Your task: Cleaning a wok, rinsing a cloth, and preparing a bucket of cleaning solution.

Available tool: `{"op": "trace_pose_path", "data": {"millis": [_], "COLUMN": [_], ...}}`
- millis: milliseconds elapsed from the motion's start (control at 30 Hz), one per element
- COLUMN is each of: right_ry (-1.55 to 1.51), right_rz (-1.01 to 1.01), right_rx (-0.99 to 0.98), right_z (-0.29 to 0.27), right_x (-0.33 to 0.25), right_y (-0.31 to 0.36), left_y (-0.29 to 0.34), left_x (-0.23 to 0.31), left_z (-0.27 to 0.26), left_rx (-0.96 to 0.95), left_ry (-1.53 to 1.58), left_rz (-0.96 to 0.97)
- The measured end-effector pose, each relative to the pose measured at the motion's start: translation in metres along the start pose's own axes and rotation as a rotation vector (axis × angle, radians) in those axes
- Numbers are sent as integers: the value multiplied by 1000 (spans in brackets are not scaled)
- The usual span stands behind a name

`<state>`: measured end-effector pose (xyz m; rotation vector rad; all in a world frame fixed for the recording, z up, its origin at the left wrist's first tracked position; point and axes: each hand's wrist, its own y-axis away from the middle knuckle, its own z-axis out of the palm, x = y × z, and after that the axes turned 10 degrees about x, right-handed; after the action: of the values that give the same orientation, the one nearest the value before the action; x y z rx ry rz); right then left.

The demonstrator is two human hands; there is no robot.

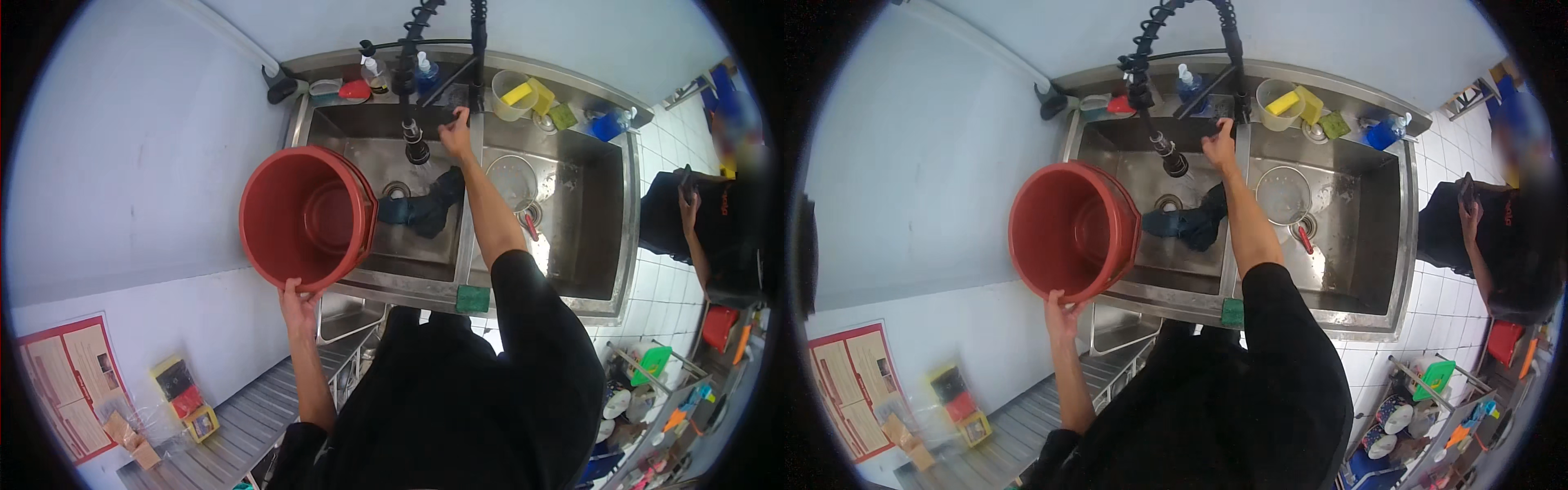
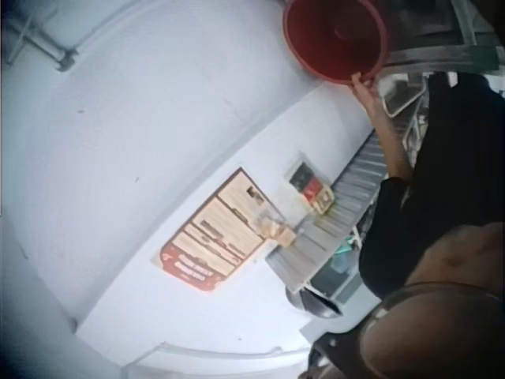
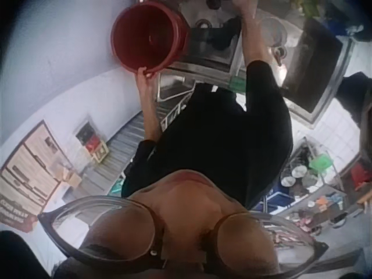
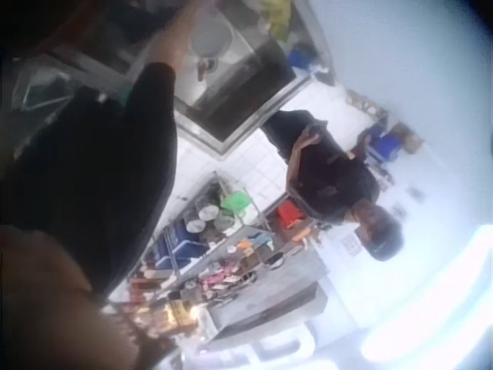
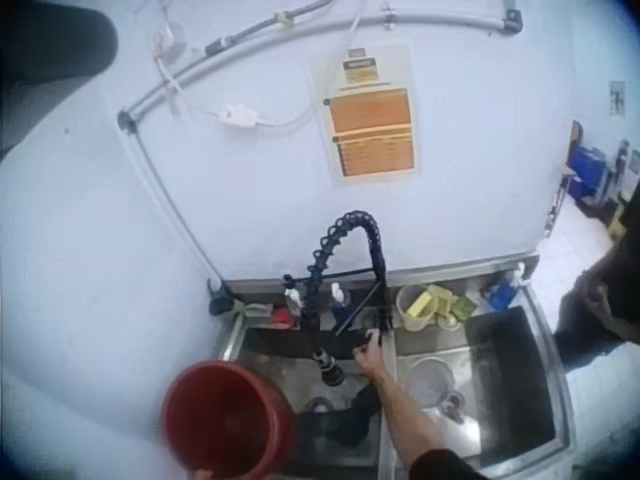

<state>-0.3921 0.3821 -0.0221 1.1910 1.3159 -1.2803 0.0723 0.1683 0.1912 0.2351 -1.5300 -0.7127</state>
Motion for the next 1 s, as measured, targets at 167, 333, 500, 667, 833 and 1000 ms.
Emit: {"op": "trace_pose_path", "data": {"millis": [167,333,500,667,833,1000], "right_ry": [632,751,512,263,286,339], "right_rz": [-46,197,150,334,586,645], "right_rx": [-122,-445,-454,-205,-190,82], "right_z": [-8,-25,-66,-75,-90,-120], "right_x": [-38,-126,-170,-203,-187,-166], "right_y": [21,42,96,194,317,396], "left_y": [-42,-103,-182,-234,-274,-271], "left_x": [4,-10,-57,-112,-132,-141], "left_z": [16,61,113,148,146,142], "left_rx": [-83,-124,-188,-67,78,-17], "left_ry": [-17,-62,-210,-198,-200,-39], "left_rz": [-1,69,88,-69,-200,-156]}}
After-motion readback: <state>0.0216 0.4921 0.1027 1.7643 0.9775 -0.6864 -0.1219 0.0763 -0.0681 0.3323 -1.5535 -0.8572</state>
